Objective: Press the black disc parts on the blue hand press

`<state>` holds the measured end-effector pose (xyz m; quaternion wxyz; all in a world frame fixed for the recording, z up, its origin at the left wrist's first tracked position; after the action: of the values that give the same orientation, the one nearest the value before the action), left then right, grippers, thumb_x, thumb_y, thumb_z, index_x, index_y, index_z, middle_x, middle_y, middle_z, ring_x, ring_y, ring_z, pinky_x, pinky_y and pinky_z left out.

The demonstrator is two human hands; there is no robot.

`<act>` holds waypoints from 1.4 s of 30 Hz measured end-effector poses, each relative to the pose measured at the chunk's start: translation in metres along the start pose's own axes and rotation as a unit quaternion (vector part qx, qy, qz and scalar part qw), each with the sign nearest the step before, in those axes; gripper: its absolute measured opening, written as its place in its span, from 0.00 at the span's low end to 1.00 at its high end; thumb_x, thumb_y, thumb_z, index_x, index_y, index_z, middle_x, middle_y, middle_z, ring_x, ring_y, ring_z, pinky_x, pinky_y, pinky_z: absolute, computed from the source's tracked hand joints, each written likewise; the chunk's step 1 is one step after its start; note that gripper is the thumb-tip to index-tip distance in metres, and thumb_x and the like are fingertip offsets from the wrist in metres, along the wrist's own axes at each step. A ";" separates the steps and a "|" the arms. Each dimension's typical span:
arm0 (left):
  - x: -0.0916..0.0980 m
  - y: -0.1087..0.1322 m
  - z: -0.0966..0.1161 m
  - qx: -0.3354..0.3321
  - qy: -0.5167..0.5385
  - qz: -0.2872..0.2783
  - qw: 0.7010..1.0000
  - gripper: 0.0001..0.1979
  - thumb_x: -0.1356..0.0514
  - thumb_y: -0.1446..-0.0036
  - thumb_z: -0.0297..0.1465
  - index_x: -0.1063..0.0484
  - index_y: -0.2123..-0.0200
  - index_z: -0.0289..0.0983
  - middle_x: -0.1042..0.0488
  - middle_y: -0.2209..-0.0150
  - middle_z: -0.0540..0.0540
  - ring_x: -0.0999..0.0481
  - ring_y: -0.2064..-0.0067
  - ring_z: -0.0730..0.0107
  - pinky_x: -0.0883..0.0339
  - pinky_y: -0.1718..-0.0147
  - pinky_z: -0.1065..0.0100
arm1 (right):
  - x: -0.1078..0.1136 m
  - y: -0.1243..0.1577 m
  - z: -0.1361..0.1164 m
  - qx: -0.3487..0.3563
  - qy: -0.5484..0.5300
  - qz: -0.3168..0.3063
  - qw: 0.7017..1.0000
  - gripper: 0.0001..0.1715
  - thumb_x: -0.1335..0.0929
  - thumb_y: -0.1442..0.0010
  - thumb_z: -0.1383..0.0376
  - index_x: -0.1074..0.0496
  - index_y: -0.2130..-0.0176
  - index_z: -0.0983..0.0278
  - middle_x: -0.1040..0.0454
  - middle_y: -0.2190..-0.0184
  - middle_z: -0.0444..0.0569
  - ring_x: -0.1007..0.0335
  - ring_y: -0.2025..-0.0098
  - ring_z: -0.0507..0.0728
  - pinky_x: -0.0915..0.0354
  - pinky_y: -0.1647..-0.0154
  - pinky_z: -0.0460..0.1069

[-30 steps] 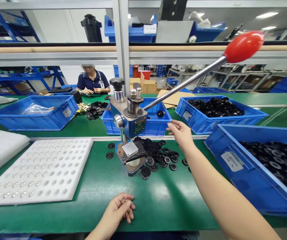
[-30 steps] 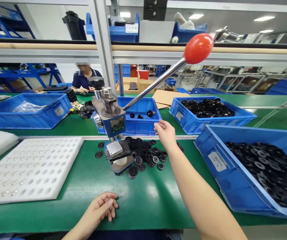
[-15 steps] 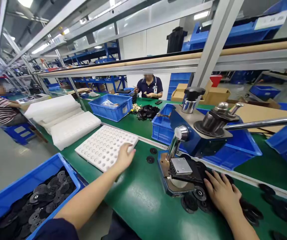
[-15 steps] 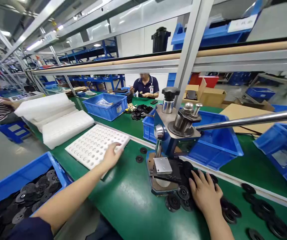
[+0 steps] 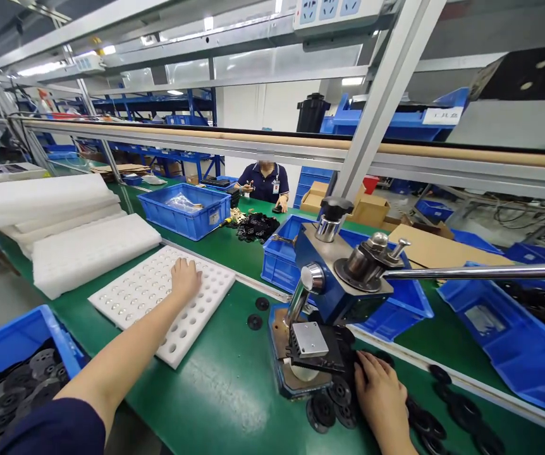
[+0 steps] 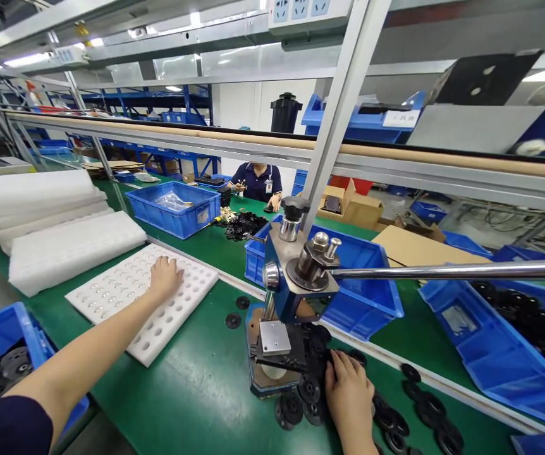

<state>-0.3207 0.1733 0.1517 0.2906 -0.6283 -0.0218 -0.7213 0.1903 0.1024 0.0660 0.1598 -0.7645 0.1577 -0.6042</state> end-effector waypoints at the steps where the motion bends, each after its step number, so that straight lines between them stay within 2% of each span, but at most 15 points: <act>1: -0.002 -0.004 0.004 -0.010 0.001 -0.006 1.000 0.14 0.46 0.39 0.30 0.28 0.54 0.31 0.29 0.47 0.28 0.37 0.39 0.42 0.40 0.45 0.50 | 0.000 0.000 0.000 0.000 -0.004 0.004 1.000 0.27 0.44 0.36 0.57 0.21 0.53 0.60 0.22 0.51 0.54 0.31 0.47 0.66 0.33 0.54 0.60; 5: -0.012 -0.013 0.013 -0.011 0.006 -0.027 1.000 0.14 0.49 0.37 0.29 0.25 0.57 0.32 0.26 0.55 0.32 0.28 0.49 0.46 0.36 0.53 0.55 | 0.002 0.001 0.001 -0.001 -0.012 0.008 1.000 0.27 0.43 0.36 0.55 0.21 0.55 0.62 0.22 0.51 0.57 0.30 0.47 0.68 0.32 0.55 0.61; 9: -0.019 -0.015 0.013 -0.002 0.009 -0.026 1.000 0.15 0.51 0.36 0.28 0.25 0.58 0.32 0.25 0.56 0.32 0.28 0.50 0.46 0.37 0.54 0.55 | 0.003 0.002 0.002 0.007 -0.026 0.018 0.999 0.30 0.44 0.35 0.52 0.20 0.56 0.64 0.21 0.53 0.59 0.29 0.48 0.69 0.32 0.54 0.63; 14: -0.026 -0.018 0.007 0.034 0.021 -0.013 0.999 0.14 0.49 0.37 0.29 0.27 0.55 0.29 0.26 0.54 0.30 0.29 0.50 0.45 0.36 0.52 0.54 | 0.004 0.000 0.006 -0.004 -0.073 0.041 0.996 0.43 0.49 0.34 0.41 0.20 0.60 0.66 0.20 0.58 0.62 0.26 0.54 0.69 0.31 0.57 0.61; 18: -0.030 -0.017 0.001 0.069 0.038 -0.001 0.997 0.14 0.46 0.38 0.33 0.27 0.58 0.29 0.27 0.50 0.27 0.31 0.47 0.39 0.36 0.51 0.49 | 0.007 0.001 0.011 -0.069 -0.099 0.075 0.990 0.49 0.51 0.38 0.34 0.21 0.64 0.66 0.20 0.63 0.65 0.24 0.58 0.70 0.31 0.57 0.62; 21: -0.031 -0.017 -0.002 0.059 0.065 -0.010 0.996 0.09 0.45 0.40 0.30 0.26 0.65 0.33 0.25 0.53 0.30 0.30 0.47 0.41 0.36 0.50 0.48 | 0.016 0.005 0.015 -0.136 -0.135 0.109 0.975 0.45 0.46 0.40 0.32 0.23 0.65 0.64 0.20 0.63 0.64 0.23 0.59 0.69 0.30 0.59 0.59; 24: -0.030 -0.017 -0.002 0.056 0.103 0.003 0.993 0.07 0.46 0.41 0.27 0.28 0.68 0.35 0.23 0.55 0.32 0.32 0.43 0.41 0.37 0.48 0.48 | 0.032 0.006 0.015 -0.239 -0.216 0.153 0.934 0.35 0.41 0.40 0.35 0.25 0.65 0.61 0.19 0.65 0.58 0.22 0.62 0.66 0.29 0.65 0.55; 26: -0.027 -0.017 -0.001 0.055 0.136 0.025 0.989 0.07 0.47 0.42 0.26 0.30 0.68 0.36 0.23 0.57 0.33 0.33 0.41 0.43 0.39 0.45 0.47 | 0.044 0.003 0.010 -0.303 -0.337 0.154 0.878 0.31 0.37 0.41 0.37 0.28 0.64 0.61 0.19 0.67 0.54 0.23 0.68 0.63 0.29 0.70 0.53; 28: -0.020 -0.015 0.000 0.058 0.195 0.069 0.977 0.06 0.48 0.41 0.26 0.32 0.67 0.36 0.23 0.57 0.35 0.33 0.40 0.45 0.39 0.43 0.47 | 0.057 -0.001 0.000 -0.342 -0.461 0.111 0.811 0.29 0.31 0.47 0.39 0.29 0.64 0.62 0.19 0.65 0.53 0.25 0.72 0.59 0.30 0.74 0.51; 30: -0.011 -0.011 0.005 0.056 0.256 0.113 0.958 0.04 0.49 0.40 0.26 0.35 0.66 0.37 0.24 0.56 0.39 0.31 0.41 0.47 0.38 0.43 0.48 | 0.072 0.002 -0.013 -0.366 -0.539 0.052 0.756 0.31 0.23 0.57 0.44 0.28 0.62 0.62 0.19 0.61 0.53 0.25 0.72 0.56 0.30 0.74 0.49; 32: 0.000 -0.004 0.015 0.054 0.342 0.102 0.933 0.02 0.49 0.38 0.29 0.39 0.64 0.39 0.24 0.58 0.43 0.25 0.47 0.50 0.32 0.48 0.49 | 0.087 0.013 -0.026 -0.373 -0.591 0.001 0.715 0.36 0.19 0.62 0.50 0.28 0.58 0.63 0.19 0.60 0.53 0.23 0.69 0.56 0.28 0.71 0.49; 34: 0.014 0.009 0.031 0.047 0.436 0.031 0.898 0.04 0.49 0.37 0.33 0.42 0.64 0.40 0.24 0.63 0.46 0.20 0.58 0.55 0.25 0.59 0.52 | 0.101 0.031 -0.036 -0.366 -0.629 -0.043 0.685 0.39 0.19 0.60 0.53 0.30 0.52 0.63 0.19 0.60 0.53 0.21 0.66 0.57 0.27 0.68 0.49; 37: 0.035 0.046 0.062 0.010 0.537 -0.151 0.830 0.13 0.43 0.40 0.43 0.41 0.66 0.41 0.21 0.67 0.48 0.20 0.70 0.60 0.24 0.71 0.58 | 0.113 0.069 -0.045 -0.373 -0.633 -0.103 0.671 0.38 0.20 0.55 0.52 0.32 0.50 0.65 0.19 0.62 0.55 0.20 0.69 0.58 0.29 0.73 0.48; 40: 0.053 0.112 0.097 -0.046 0.573 -0.429 0.697 0.23 0.37 0.47 0.53 0.38 0.67 0.41 0.19 0.65 0.45 0.21 0.73 0.61 0.27 0.78 0.62 | 0.112 0.105 -0.048 -0.393 -0.608 -0.120 0.679 0.30 0.22 0.53 0.49 0.30 0.62 0.67 0.19 0.64 0.56 0.22 0.74 0.55 0.34 0.78 0.45; 42: 0.059 0.165 0.121 -0.078 0.543 -0.604 0.578 0.24 0.36 0.47 0.54 0.38 0.67 0.41 0.18 0.64 0.43 0.21 0.74 0.62 0.29 0.79 0.65 | 0.107 0.122 -0.050 -0.392 -0.600 -0.107 0.689 0.28 0.23 0.52 0.48 0.31 0.66 0.67 0.20 0.68 0.54 0.23 0.75 0.54 0.34 0.78 0.44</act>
<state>-0.1415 0.0612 0.1764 -0.3048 0.0192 -0.1782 -0.9354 0.1593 -0.0567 0.1178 -0.1595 -0.9689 0.1679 0.0874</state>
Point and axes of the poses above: each hand's wrist, its own y-axis away from the middle knuckle, its own x-axis out of the back of the hand, z = x × y, the point moved 1 cm from there along -y, towards the middle knuckle
